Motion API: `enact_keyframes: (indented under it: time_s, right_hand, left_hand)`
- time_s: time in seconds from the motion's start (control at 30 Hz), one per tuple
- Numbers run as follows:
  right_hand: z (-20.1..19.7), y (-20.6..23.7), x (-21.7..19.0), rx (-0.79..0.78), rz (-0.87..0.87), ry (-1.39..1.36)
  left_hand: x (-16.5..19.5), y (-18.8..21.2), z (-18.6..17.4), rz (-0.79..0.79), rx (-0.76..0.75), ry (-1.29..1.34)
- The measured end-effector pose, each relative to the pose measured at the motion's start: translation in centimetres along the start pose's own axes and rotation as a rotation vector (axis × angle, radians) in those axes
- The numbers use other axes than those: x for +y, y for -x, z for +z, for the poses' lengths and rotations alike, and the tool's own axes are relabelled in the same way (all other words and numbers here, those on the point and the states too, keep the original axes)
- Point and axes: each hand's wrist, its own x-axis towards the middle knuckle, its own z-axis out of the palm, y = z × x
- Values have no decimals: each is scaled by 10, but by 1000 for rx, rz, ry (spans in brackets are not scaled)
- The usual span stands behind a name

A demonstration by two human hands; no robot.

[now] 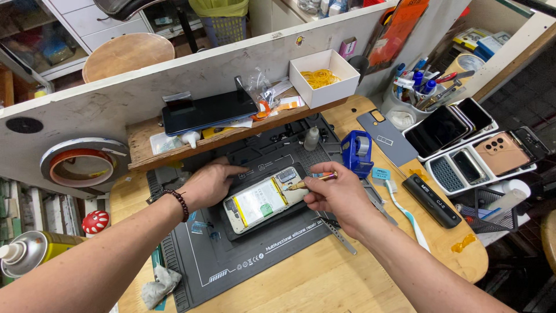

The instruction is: The person uses a small screwdriver to remove screws from the back of a white smartphone. They then use a plastic prying tool to separate the back cover from the phone body. The person lifts the back cover to expose the internal components and continues to work on the device.

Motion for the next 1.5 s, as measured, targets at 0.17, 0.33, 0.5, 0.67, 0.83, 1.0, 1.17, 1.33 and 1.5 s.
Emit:
enact_keyframes:
  time_s: [0.17, 0.33, 0.5, 0.67, 0.83, 1.0, 1.17, 1.33, 1.5]
  right_hand:
    - [3, -4, 2, -10, 5, -10]
    - [3, 0, 3, -10, 8, -17]
    - [1, 5, 4, 0, 14, -19]
    - [1, 7, 4, 0, 14, -26]
    - [5, 8, 3, 8, 17, -19]
    - [7, 9, -1, -9, -11, -23]
    - [25, 20, -8, -33, -80, 28]
    - [63, 39, -21, -81, -254, 110]
    - [88, 58, -37, -164, -362, 146]
  left_hand:
    - [-10, -13, 10, -105, 211, 166]
    - [-6, -30, 16, -136, 210, 176]
    - [0, -29, 17, -115, 173, 58]
    - [3, -29, 20, -131, 195, 32]
    - [6, -29, 17, -56, 205, -29]
    - [10, 0, 1, -226, 263, 320]
    - [12, 50, -3, -416, 253, 1220]
    - [11, 91, 9, -286, 86, 1877]
    - [9, 109, 16, -135, 6, 2134]
